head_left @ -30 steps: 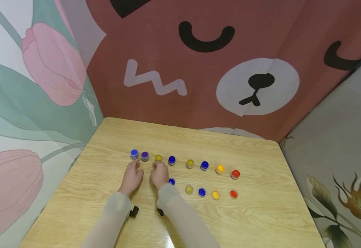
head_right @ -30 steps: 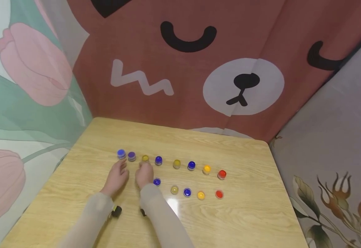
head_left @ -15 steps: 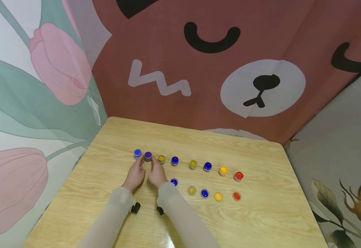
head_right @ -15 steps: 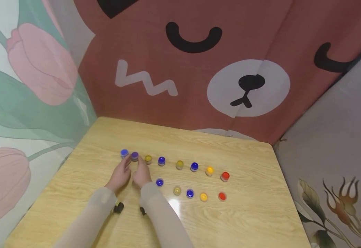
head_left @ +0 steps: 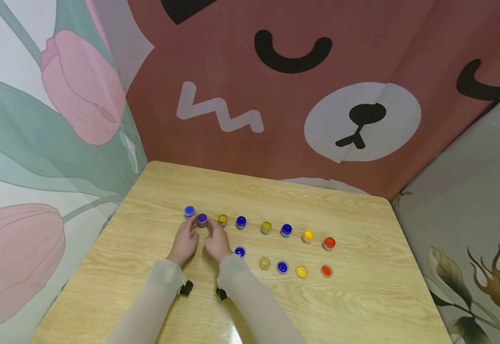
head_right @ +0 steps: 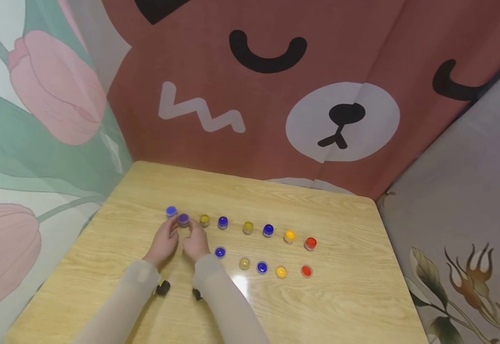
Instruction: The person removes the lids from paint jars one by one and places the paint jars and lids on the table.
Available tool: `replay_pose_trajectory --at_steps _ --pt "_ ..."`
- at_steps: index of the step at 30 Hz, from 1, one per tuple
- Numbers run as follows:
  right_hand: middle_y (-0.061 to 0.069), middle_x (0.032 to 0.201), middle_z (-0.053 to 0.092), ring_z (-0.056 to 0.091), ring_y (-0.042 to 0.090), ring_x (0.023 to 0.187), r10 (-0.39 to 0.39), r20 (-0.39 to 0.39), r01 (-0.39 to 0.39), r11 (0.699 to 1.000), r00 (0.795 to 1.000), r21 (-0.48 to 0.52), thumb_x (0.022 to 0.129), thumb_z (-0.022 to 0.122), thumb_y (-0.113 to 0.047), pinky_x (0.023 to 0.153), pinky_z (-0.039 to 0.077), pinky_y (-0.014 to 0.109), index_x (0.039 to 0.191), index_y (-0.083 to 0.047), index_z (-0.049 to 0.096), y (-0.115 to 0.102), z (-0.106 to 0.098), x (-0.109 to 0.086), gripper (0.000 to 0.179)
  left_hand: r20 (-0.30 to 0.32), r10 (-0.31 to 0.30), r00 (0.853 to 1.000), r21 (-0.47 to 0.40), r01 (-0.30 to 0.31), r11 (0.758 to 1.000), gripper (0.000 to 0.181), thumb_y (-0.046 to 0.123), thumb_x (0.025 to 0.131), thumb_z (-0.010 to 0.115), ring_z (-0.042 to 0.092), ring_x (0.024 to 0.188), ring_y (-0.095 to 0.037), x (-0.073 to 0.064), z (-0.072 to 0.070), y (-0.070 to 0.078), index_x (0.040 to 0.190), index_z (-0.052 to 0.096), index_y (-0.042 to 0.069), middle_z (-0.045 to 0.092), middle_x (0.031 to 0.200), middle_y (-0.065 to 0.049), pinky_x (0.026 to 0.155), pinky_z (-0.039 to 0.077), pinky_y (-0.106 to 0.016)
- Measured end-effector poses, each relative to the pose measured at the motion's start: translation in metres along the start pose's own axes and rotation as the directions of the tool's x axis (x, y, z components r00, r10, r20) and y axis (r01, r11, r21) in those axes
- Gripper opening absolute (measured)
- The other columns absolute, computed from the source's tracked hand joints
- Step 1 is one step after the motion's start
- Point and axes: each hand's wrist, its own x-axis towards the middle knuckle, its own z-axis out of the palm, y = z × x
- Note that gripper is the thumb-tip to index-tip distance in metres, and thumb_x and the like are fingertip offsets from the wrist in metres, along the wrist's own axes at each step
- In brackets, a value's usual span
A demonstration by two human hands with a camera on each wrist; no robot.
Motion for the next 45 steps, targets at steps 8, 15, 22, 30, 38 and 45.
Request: replay_pose_trajectory --at_steps 8,15,22,30,38,45 --pt "0.022 0.129 0.062 0.06 0.035 0.119 -0.008 0.03 0.01 0.997 1.0 -0.081 0.086 0.048 0.016 0.105 0.05 0.044 0.139 0.01 0.052 -0.002 -0.006 0.002 0.054 -0.036 0.019 0.999 -0.01 -0.019 1.0 0.052 -0.015 0.091 0.045 0.05 0.129 -0.05 -0.002 -0.003 0.0 0.143 0.042 -0.014 0.047 0.137 -0.037 0.11 0.043 -0.054" --pt "0.016 0.116 0.069 0.066 0.028 0.107 0.05 -0.021 -0.05 0.998 0.999 -0.025 0.087 0.052 0.014 0.094 0.056 0.034 0.125 0.004 0.063 -0.002 -0.005 0.0 0.04 -0.05 -0.007 0.999 -0.048 0.005 0.999 0.04 -0.011 0.097 0.046 0.052 0.129 -0.046 -0.003 -0.005 -0.001 0.138 0.048 -0.011 0.054 0.137 -0.034 0.111 0.043 -0.053" --pt "0.018 0.105 0.071 0.069 0.028 0.099 0.014 -0.046 -0.014 1.0 0.999 -0.007 0.087 0.058 0.015 0.085 0.058 0.026 0.121 0.011 0.063 -0.001 -0.002 0.002 0.035 -0.085 -0.013 0.996 -0.064 0.007 0.998 0.036 -0.008 0.102 0.045 0.058 0.121 -0.043 -0.002 -0.006 -0.006 0.137 0.052 -0.007 0.059 0.133 -0.03 0.105 0.048 -0.052" --pt "0.013 0.097 0.074 0.07 0.022 0.089 -0.019 -0.079 0.013 0.996 0.997 -0.087 0.087 0.063 0.01 0.078 0.057 0.021 0.112 0.008 0.071 0.01 0.0 0.008 0.027 -0.037 -0.001 0.999 -0.113 -0.003 0.994 0.036 -0.003 0.106 0.042 0.056 0.128 -0.04 -0.001 -0.009 -0.01 0.141 0.053 -0.006 0.054 0.142 -0.027 0.106 0.049 -0.048" --pt "0.011 0.089 0.073 0.07 0.02 0.082 -0.034 -0.147 0.025 0.998 0.989 -0.058 0.081 0.065 0.012 0.074 0.058 0.022 0.103 0.006 0.073 0.014 0.004 0.011 0.024 -0.038 -0.006 0.999 -0.13 0.001 0.992 0.034 -0.002 0.106 0.045 0.057 0.125 -0.038 0.0 -0.009 -0.012 0.137 0.056 -0.005 0.057 0.139 -0.026 0.104 0.051 -0.047" --pt "0.01 0.085 0.073 0.068 0.016 0.076 -0.03 -0.175 0.014 0.996 0.984 -0.089 0.077 0.071 0.011 0.07 0.057 0.02 0.098 0.005 0.075 0.014 0.007 0.015 0.022 -0.048 -0.008 0.999 -0.115 0.002 0.993 0.032 0.0 0.105 0.048 0.059 0.122 -0.037 0.0 -0.01 -0.01 0.135 0.058 -0.003 0.06 0.135 -0.023 0.103 0.05 -0.05"
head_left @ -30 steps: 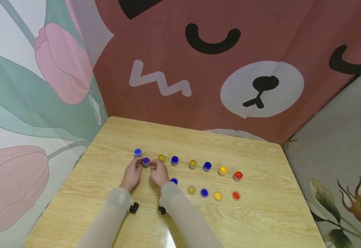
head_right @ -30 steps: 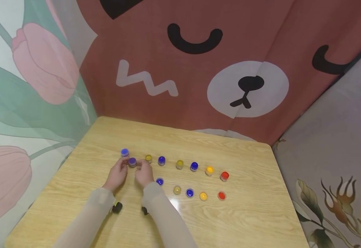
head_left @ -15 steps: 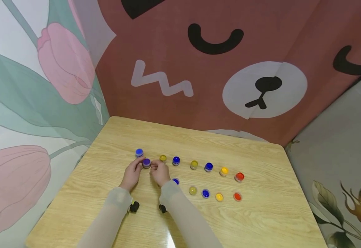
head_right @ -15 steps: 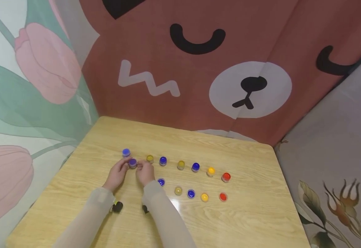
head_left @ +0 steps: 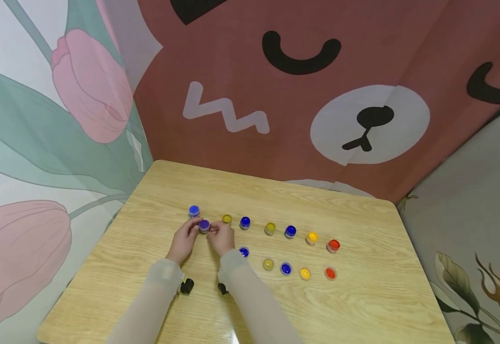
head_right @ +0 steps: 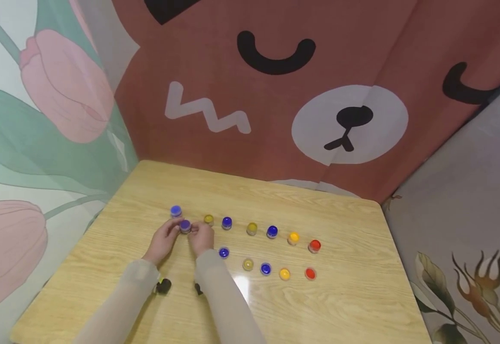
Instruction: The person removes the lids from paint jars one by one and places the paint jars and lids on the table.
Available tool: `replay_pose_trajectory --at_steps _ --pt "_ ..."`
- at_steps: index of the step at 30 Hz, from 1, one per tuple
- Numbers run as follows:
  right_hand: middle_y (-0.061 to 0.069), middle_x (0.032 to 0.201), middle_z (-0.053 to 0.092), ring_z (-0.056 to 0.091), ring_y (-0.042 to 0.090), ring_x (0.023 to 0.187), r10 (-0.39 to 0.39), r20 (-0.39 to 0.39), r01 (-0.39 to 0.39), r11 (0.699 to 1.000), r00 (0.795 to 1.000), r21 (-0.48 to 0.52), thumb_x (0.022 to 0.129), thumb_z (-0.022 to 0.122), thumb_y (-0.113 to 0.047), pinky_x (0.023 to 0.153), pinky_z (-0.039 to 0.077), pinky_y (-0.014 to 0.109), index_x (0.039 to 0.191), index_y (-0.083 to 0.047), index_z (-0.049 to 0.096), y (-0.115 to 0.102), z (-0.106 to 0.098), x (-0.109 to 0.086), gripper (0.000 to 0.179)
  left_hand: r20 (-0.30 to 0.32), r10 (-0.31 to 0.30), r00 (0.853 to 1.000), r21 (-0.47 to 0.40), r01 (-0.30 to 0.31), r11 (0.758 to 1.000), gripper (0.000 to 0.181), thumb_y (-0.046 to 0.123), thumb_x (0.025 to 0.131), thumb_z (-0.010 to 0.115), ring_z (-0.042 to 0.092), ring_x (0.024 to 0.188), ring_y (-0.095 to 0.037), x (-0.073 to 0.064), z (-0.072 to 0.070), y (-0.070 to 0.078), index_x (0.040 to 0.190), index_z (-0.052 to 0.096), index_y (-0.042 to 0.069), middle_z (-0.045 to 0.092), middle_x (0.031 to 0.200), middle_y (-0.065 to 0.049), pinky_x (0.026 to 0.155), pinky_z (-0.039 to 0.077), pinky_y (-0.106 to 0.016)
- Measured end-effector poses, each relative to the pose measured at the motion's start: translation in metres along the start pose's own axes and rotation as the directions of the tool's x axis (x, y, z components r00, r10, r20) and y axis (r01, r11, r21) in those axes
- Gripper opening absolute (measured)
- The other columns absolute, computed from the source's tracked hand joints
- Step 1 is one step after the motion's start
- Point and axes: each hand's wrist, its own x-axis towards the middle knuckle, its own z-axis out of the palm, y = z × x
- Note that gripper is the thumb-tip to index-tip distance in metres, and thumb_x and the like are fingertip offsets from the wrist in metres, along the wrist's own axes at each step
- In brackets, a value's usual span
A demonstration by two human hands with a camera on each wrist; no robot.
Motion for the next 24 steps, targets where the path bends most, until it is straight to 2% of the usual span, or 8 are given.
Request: replay_pose_trajectory --at_steps 5,9,18,24 --pt "0.01 0.081 0.073 0.066 0.013 0.072 0.024 -0.019 -0.024 1.0 1.0 -0.007 0.076 0.075 0.01 0.067 0.057 0.02 0.094 0.004 0.074 0.0 0.0018 0.0008 0.018 -0.014 0.01 1.0 0.011 -0.01 1.0 0.029 0.001 0.105 0.049 0.061 0.116 -0.039 -0.0012 0.0009 -0.0005 0.133 0.058 -0.003 0.062 0.13 -0.024 0.098 0.052 -0.049" --pt "0.009 0.081 0.073 0.066 0.012 0.072 0.037 -0.031 -0.037 0.999 0.999 0.001 0.077 0.078 0.008 0.067 0.056 0.02 0.092 0.003 0.075 -0.0005 0.0034 0.0012 0.016 0.003 -0.008 1.0 -0.021 0.008 1.0 0.028 0.002 0.106 0.049 0.061 0.117 -0.038 0.0 -0.0001 -0.0034 0.132 0.056 -0.002 0.063 0.129 -0.023 0.1 0.052 -0.048" --pt "0.009 0.082 0.073 0.068 0.015 0.074 0.033 -0.04 -0.033 0.999 0.999 -0.004 0.078 0.079 0.007 0.068 0.057 0.02 0.092 0.004 0.075 -0.0015 0.0045 0.0005 0.015 0.071 -0.008 0.997 -0.009 0.008 1.0 0.037 0.002 0.106 0.047 0.045 0.139 -0.039 0.0006 -0.0051 -0.0011 0.142 0.055 0.0 0.048 0.15 -0.022 0.115 0.038 -0.053" --pt "0.009 0.082 0.073 0.067 0.013 0.073 0.043 -0.031 -0.043 0.999 0.999 0.003 0.078 0.078 0.007 0.068 0.057 0.02 0.093 0.004 0.075 0.0012 0.0056 0.0013 0.015 0.067 -0.028 0.997 -0.009 0.029 1.0 0.033 0.005 0.107 0.048 0.057 0.125 -0.038 0.0003 -0.0057 -0.002 0.138 0.055 0.0 0.056 0.141 -0.022 0.108 0.045 -0.052"
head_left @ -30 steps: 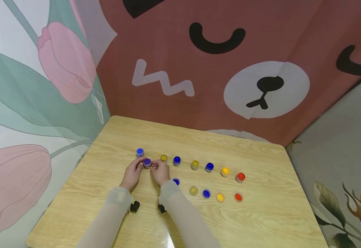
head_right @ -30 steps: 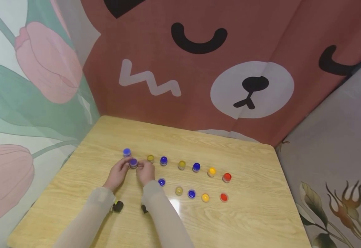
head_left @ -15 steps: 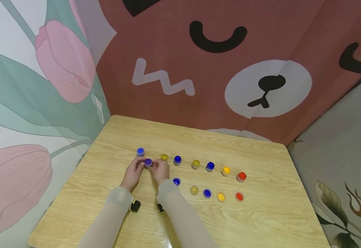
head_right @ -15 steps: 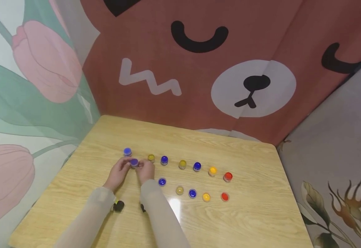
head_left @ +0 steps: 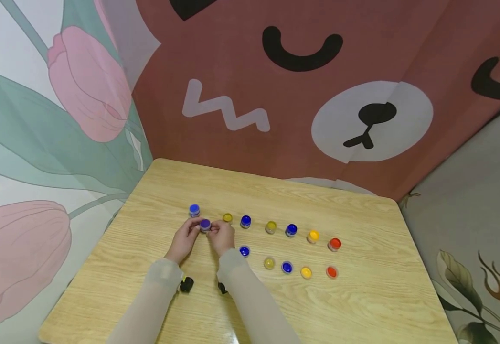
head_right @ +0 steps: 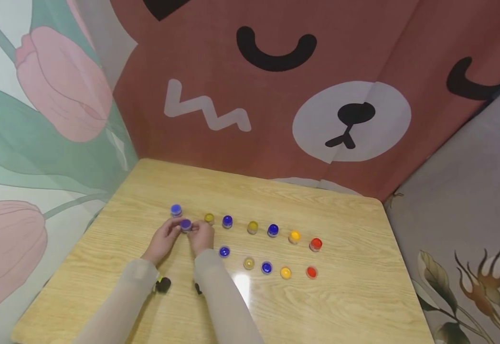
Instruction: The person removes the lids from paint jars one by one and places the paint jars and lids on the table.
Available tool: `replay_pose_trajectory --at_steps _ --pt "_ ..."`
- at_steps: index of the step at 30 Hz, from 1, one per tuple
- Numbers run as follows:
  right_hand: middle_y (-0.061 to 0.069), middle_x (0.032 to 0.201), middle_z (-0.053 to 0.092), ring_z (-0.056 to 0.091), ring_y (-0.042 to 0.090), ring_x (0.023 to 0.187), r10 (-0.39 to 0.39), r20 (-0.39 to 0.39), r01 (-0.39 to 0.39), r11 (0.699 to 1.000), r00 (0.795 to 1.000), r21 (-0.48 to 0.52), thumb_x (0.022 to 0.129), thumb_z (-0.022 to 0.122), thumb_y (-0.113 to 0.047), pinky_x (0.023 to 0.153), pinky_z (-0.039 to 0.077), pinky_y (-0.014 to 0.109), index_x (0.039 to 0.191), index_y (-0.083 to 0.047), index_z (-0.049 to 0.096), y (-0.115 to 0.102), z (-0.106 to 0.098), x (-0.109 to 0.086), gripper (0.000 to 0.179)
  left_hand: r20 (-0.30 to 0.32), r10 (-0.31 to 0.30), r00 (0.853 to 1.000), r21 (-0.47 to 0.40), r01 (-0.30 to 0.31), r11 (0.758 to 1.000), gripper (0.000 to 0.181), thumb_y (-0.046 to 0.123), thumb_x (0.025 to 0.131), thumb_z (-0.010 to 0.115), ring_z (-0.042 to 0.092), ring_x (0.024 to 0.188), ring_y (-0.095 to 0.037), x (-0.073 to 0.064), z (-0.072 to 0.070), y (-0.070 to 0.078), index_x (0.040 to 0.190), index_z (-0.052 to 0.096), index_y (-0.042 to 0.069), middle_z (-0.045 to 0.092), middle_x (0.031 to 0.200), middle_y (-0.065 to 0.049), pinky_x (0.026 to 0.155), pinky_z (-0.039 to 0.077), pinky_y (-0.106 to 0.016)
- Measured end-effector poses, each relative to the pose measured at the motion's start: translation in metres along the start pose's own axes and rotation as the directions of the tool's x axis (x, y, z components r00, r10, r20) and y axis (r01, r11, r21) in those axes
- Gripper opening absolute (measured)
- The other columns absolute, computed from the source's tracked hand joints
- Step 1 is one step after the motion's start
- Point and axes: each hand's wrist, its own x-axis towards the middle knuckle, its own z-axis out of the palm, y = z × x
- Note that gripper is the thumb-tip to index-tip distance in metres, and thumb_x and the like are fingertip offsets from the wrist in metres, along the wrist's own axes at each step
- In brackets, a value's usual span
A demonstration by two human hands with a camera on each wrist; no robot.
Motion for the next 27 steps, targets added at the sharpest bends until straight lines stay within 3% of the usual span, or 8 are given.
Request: replay_pose_trajectory --at_steps 7,15,22,27 --pt "0.008 0.082 0.073 0.068 0.014 0.073 0.007 0.0 -0.007 1.0 1.0 0.007 0.079 0.08 0.005 0.068 0.057 0.021 0.093 0.003 0.075 -0.0013 -0.0024 0.0013 0.015 0.017 0.029 0.999 -0.044 -0.028 0.999 0.033 0.007 0.107 0.049 0.056 0.126 -0.041 0.0015 0.0004 -0.0021 0.139 0.051 -0.002 0.057 0.137 -0.025 0.109 0.044 -0.053" --pt "0.008 0.083 0.073 0.068 0.014 0.075 0.02 0.015 -0.02 1.0 1.0 0.002 0.08 0.079 0.005 0.069 0.057 0.02 0.096 0.003 0.075 -0.0056 -0.0045 0.0 0.016 0.039 0.007 0.999 0.042 -0.009 0.999 0.038 0.007 0.107 0.047 0.042 0.14 -0.04 0.0026 -0.0025 -0.0027 0.144 0.053 0.003 0.048 0.15 -0.023 0.116 0.035 -0.055" --pt "0.006 0.083 0.073 0.066 0.012 0.075 0.031 0.011 -0.031 1.0 0.999 0.002 0.081 0.079 0.005 0.069 0.057 0.02 0.096 0.002 0.075 -0.0004 -0.0005 0.0009 0.016 0.052 0.017 0.998 -0.038 -0.015 0.999 0.037 0.006 0.106 0.05 0.053 0.13 -0.038 0.003 -0.0006 -0.0076 0.143 0.05 0.001 0.055 0.141 -0.023 0.11 0.044 -0.049" --pt "0.006 0.081 0.072 0.066 0.012 0.074 0.009 -0.003 -0.009 1.0 1.0 0.003 0.08 0.079 0.004 0.068 0.056 0.02 0.095 0.003 0.075 0.0008 0.0007 0.0 0.015 0.069 0.024 0.997 -0.092 -0.017 0.996 0.04 0.005 0.105 0.053 0.049 0.134 -0.041 0.0016 -0.0003 -0.0097 0.143 0.046 -0.002 0.051 0.144 -0.026 0.113 0.042 -0.05"
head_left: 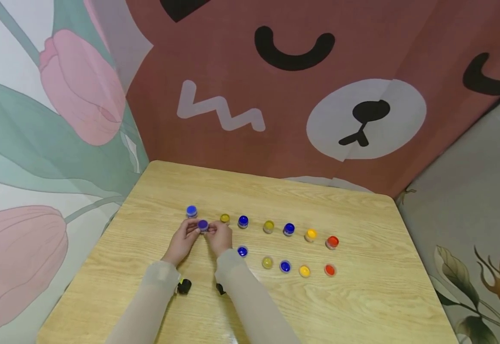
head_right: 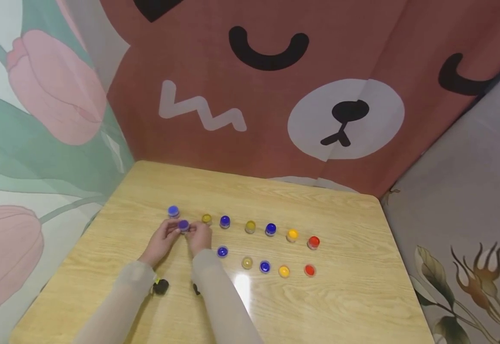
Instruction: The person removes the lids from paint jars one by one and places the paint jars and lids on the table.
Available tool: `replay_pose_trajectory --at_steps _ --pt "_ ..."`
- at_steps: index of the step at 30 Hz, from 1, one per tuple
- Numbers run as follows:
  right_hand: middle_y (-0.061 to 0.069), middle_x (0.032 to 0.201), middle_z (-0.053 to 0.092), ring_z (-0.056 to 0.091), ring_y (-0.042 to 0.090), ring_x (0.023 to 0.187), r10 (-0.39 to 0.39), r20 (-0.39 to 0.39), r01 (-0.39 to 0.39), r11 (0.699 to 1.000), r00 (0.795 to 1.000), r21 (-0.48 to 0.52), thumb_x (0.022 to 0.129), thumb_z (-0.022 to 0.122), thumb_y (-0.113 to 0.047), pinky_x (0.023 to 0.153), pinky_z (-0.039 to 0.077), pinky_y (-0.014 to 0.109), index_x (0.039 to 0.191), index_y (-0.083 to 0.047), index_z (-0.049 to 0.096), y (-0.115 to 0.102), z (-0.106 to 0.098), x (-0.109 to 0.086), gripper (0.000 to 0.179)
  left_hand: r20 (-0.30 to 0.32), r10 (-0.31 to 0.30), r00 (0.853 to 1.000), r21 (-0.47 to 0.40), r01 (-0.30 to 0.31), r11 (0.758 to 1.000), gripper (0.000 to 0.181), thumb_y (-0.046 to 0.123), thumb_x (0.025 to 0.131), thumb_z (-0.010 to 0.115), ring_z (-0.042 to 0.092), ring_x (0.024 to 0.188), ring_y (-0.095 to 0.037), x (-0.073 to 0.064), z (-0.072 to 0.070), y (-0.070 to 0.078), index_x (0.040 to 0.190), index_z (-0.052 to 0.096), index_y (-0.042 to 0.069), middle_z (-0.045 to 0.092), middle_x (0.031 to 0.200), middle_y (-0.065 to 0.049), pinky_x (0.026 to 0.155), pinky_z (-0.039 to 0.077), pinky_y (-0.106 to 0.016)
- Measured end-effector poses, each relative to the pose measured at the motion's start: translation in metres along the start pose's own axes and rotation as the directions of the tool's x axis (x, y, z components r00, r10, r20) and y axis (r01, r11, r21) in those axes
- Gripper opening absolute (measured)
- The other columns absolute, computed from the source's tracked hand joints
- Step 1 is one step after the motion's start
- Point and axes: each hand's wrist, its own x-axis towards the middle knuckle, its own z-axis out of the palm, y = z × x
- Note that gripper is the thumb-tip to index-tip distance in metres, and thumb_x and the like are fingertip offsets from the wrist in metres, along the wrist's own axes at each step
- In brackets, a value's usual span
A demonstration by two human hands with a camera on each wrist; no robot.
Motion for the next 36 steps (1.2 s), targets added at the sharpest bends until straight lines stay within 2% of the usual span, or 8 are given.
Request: replay_pose_trajectory --at_steps 5,11,19,24,29,33,36 --pt "0.006 0.08 0.072 0.065 0.012 0.072 -0.017 -0.015 0.017 1.0 1.0 -0.018 0.08 0.079 0.005 0.067 0.055 0.019 0.093 0.003 0.075 -0.0016 -0.0003 -0.0028 0.014 0.0 0.023 1.0 0.053 -0.023 0.998 0.045 0.006 0.104 0.054 0.048 0.134 -0.042 -0.0007 -0.0006 -0.0007 0.148 0.046 0.0 0.046 0.148 -0.027 0.113 0.04 -0.052" --pt "0.007 0.079 0.072 0.065 0.011 0.071 -0.032 -0.022 0.032 0.999 0.999 -0.02 0.079 0.078 0.007 0.065 0.055 0.018 0.091 0.002 0.075 -0.0012 -0.0003 -0.0033 0.012 -0.006 0.015 1.0 0.11 -0.014 0.994 0.041 0.005 0.105 0.052 0.044 0.137 -0.042 -0.0018 0.0007 0.0039 0.146 0.05 0.001 0.045 0.15 -0.027 0.115 0.036 -0.055" --pt "0.006 0.079 0.072 0.065 0.012 0.071 -0.022 -0.018 0.022 1.0 1.0 -0.013 0.08 0.078 0.006 0.066 0.056 0.019 0.092 0.002 0.075 0.0002 0.0004 -0.002 0.013 -0.044 0.011 0.999 0.073 -0.008 0.997 0.036 0.006 0.106 0.05 0.056 0.125 -0.039 -0.0025 0.0026 0.0036 0.141 0.051 0.0 0.057 0.138 -0.023 0.108 0.046 -0.05" --pt "0.006 0.079 0.072 0.065 0.012 0.072 -0.02 -0.01 0.02 1.0 1.0 -0.001 0.08 0.078 0.005 0.067 0.056 0.02 0.091 0.002 0.074 -0.0015 -0.0012 -0.0031 0.012 -0.033 0.034 0.999 0.036 -0.032 0.999 0.04 0.006 0.106 0.051 0.053 0.129 -0.041 -0.0022 0.0038 0.0011 0.144 0.045 -0.003 0.054 0.14 -0.026 0.11 0.045 -0.048" --pt "0.006 0.08 0.072 0.066 0.012 0.072 -0.024 -0.019 0.024 1.0 1.0 -0.008 0.08 0.079 0.005 0.067 0.056 0.02 0.091 0.001 0.074 -0.0018 -0.0027 -0.004 0.012 -0.029 0.039 0.999 0.084 -0.037 0.996 0.042 0.007 0.106 0.051 0.049 0.133 -0.042 -0.0012 0.0049 0.0006 0.148 0.047 0.001 0.049 0.147 -0.026 0.114 0.039 -0.054" --pt "0.007 0.08 0.072 0.067 0.012 0.071 -0.023 -0.014 0.023 1.0 1.0 0.003 0.081 0.078 0.006 0.067 0.056 0.02 0.091 0.002 0.074 -0.0021 -0.0031 -0.0041 0.012 -0.032 0.031 0.999 0.111 -0.028 0.993 0.04 0.009 0.106 0.051 0.052 0.13 -0.04 -0.0013 0.0044 -0.0008 0.146 0.051 0.002 0.053 0.145 -0.024 0.112 0.041 -0.055" --pt "0.007 0.081 0.073 0.067 0.012 0.072 -0.017 -0.001 0.017 1.0 1.0 0.022 0.081 0.078 0.006 0.068 0.056 0.019 0.092 0.003 0.074 -0.0029 -0.0033 -0.004 0.012 -0.038 0.023 0.999 0.101 -0.02 0.995 0.04 0.009 0.106 0.051 0.056 0.126 -0.039 -0.0012 0.0037 -0.0017 0.145 0.051 0.002 0.056 0.14 -0.023 0.109 0.044 -0.05"
